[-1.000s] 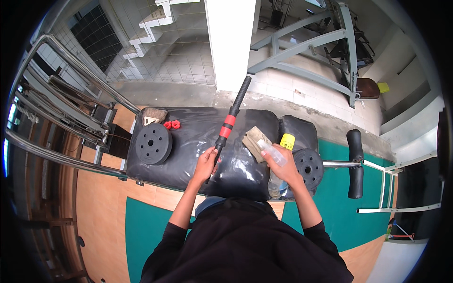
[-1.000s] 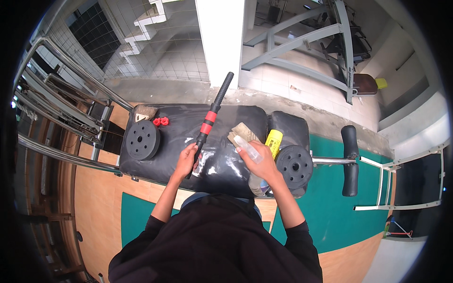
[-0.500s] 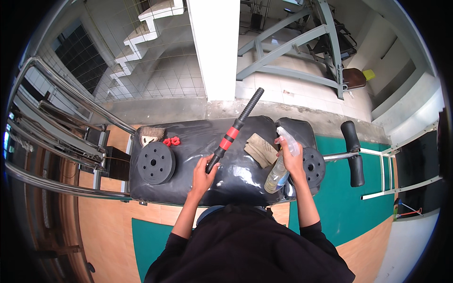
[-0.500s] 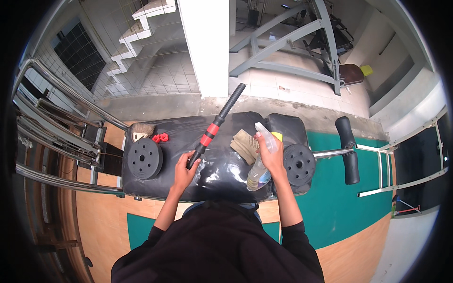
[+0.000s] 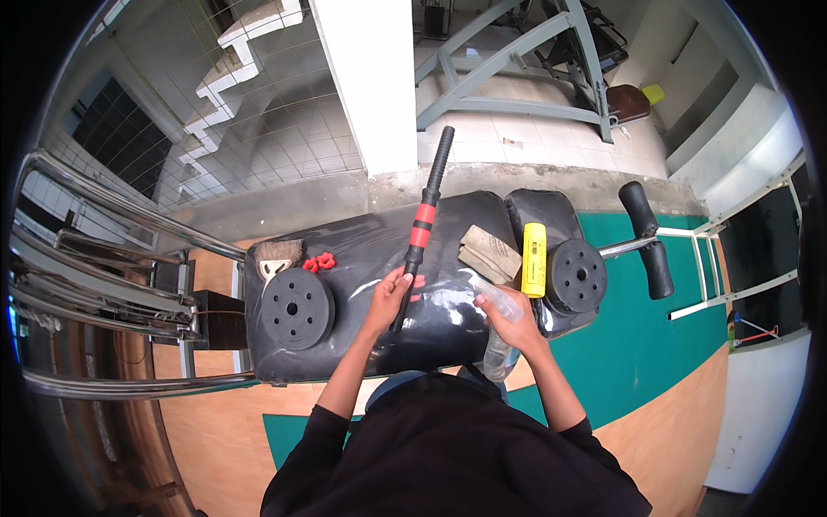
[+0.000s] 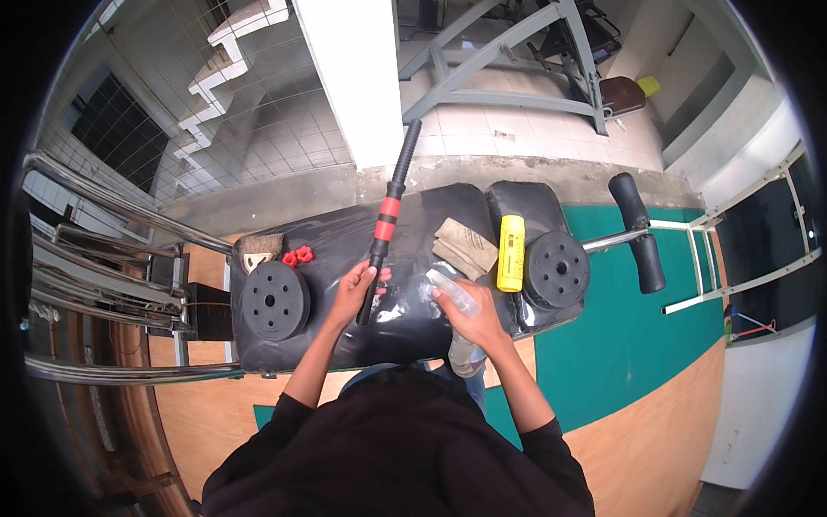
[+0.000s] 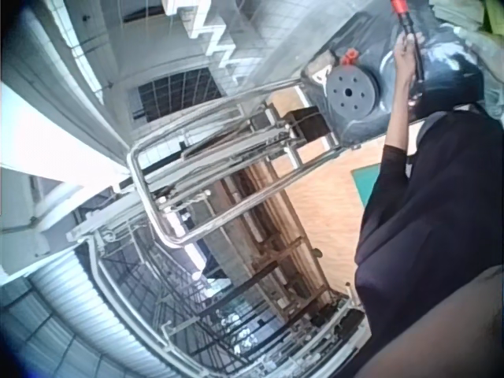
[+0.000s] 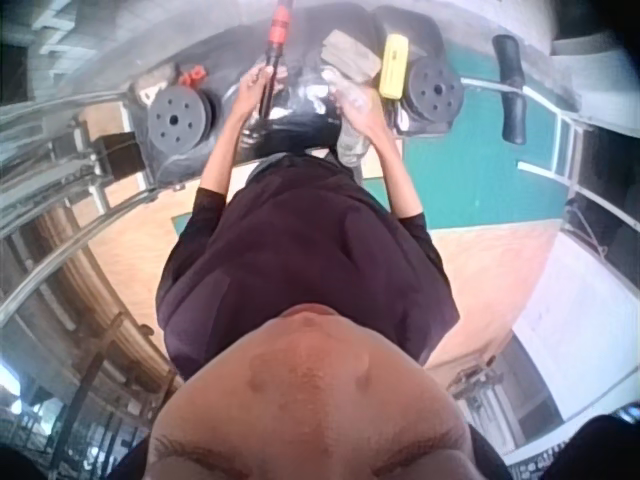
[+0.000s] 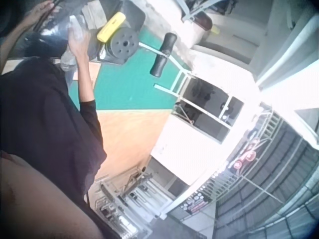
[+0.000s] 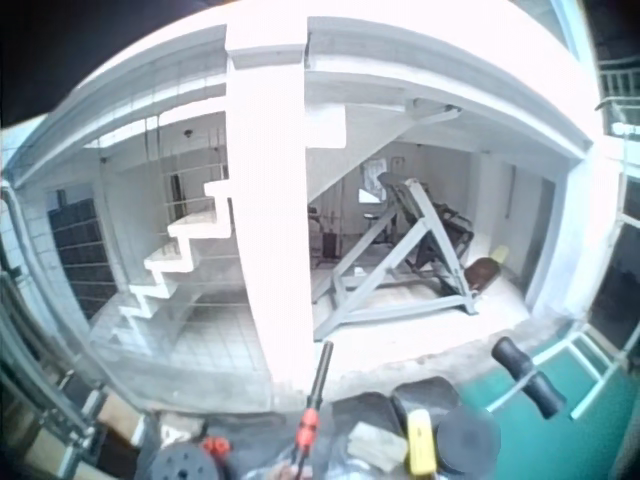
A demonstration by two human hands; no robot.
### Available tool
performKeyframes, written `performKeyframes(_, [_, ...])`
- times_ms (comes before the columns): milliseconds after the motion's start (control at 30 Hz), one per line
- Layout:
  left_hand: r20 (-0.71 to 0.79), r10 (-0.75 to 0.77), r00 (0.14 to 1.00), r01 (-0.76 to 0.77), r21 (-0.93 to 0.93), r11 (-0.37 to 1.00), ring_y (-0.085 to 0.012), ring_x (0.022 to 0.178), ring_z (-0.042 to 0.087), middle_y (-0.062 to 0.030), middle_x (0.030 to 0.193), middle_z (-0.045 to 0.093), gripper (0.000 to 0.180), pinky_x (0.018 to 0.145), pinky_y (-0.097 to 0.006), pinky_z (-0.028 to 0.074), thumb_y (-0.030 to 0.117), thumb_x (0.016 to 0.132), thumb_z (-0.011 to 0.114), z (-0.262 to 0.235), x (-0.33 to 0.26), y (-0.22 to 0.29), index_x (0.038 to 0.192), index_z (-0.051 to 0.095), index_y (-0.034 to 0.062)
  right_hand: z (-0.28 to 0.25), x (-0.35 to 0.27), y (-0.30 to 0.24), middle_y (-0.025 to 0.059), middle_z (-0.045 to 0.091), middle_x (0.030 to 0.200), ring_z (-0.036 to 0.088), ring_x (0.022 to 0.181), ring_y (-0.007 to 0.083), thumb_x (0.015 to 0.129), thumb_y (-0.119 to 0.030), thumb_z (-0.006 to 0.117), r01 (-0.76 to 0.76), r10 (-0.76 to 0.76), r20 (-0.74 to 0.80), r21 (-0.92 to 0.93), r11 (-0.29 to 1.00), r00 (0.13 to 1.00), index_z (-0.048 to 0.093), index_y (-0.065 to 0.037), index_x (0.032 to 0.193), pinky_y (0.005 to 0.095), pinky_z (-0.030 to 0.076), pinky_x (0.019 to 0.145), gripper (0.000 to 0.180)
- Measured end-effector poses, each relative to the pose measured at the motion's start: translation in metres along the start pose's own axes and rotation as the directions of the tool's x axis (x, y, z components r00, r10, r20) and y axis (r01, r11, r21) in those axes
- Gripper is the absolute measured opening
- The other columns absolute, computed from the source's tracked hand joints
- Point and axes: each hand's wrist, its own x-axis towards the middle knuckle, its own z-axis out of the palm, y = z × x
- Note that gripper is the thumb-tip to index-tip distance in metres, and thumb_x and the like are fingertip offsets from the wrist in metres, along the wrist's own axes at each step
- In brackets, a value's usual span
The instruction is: The person cleans a weight plate and barbell with a cloth and spray, then slides two weight plates onto the bar and secures them with red collars. The assembled barbell remains on the bench at the end of the clip.
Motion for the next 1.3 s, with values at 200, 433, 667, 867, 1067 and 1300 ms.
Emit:
performKeyframes(200, [0.223,-0.087,0.971,0.122,-0.150,0.981,-0.0253,0.114,0.057,-0.0196,0.125,0.054,0.039,0.092,-0.035,0.049,0.024,0.098,0.047,-0.001,0.029,0.032,0.128,0.042,-0.0006,0.016,-0.024,-0.022,0.0167,0.057,0.064,0.056,0.059,0.0349,0.084,-0.021,0.062,0.054,-0.051,0.025,-0.118,0.992,0.998,0.065,-0.001,0.079,0.0392,0.043,0.055,0.022])
performKeyframes(433, [0.207,-0.048,0.977,0.051,-0.012,0.999,-0.0201,0.103,0.062,-0.0159,0.117,0.060,0.032,0.087,-0.034,0.051,0.021,0.096,0.051,0.013,0.058,0.041,0.123,0.045,0.0049,-0.001,-0.035,-0.010,0.0145,0.054,0.061,0.054,0.056,0.0329,0.084,-0.020,0.061,0.087,-0.105,-0.112,-0.156,0.984,0.988,0.062,0.001,0.074,0.0393,0.041,0.053,0.023])
performKeyframes(667, [0.130,0.084,0.988,-0.072,-0.092,0.993,-0.0110,0.085,0.063,-0.0071,0.087,0.065,0.034,0.070,-0.025,0.048,0.001,0.082,0.068,0.026,0.043,-0.001,0.106,0.044,0.0049,-0.034,-0.009,-0.006,0.0084,0.057,0.061,0.059,0.052,0.0167,0.088,-0.024,0.058,0.086,-0.120,-0.129,-0.246,0.965,0.984,0.062,0.001,0.074,0.0293,0.044,0.049,0.029])
performKeyframes(867, [0.087,0.156,0.984,-0.175,0.298,0.938,-0.0095,0.077,0.058,-0.0045,0.085,0.063,0.034,0.072,-0.025,0.046,0.004,0.078,0.073,0.060,0.026,-0.021,0.101,0.047,0.0036,-0.068,0.012,0.011,0.0086,0.059,0.063,0.059,0.051,0.0155,0.089,-0.028,0.058,0.069,-0.103,-0.228,-0.152,0.986,0.968,0.064,0.002,0.076,0.0291,0.045,0.049,0.033])
performKeyframes(1067, [0.036,0.124,0.992,-0.126,0.470,0.874,-0.0104,0.076,0.057,-0.0032,0.082,0.061,0.032,0.069,-0.025,0.046,0.006,0.079,0.072,0.089,0.013,-0.026,0.101,0.050,0.0038,-0.125,0.022,0.009,0.0081,0.064,0.071,0.061,0.056,0.0137,0.089,-0.033,0.058,-0.046,0.080,-0.326,0.111,0.993,0.942,0.067,0.003,0.091,0.0266,0.048,0.055,0.037])
performKeyframes(1300, [-0.091,0.142,0.986,-0.089,0.436,0.895,-0.0103,0.077,0.056,-0.0037,0.083,0.060,0.032,0.070,-0.026,0.047,0.005,0.078,0.072,0.110,0.010,-0.057,0.100,0.049,0.0029,-0.217,0.066,0.064,0.0079,0.064,0.090,0.055,0.055,0.0110,0.095,-0.043,0.046,0.155,0.160,-0.627,0.418,0.895,0.762,0.057,-0.001,0.111,0.0244,0.044,0.052,0.045])
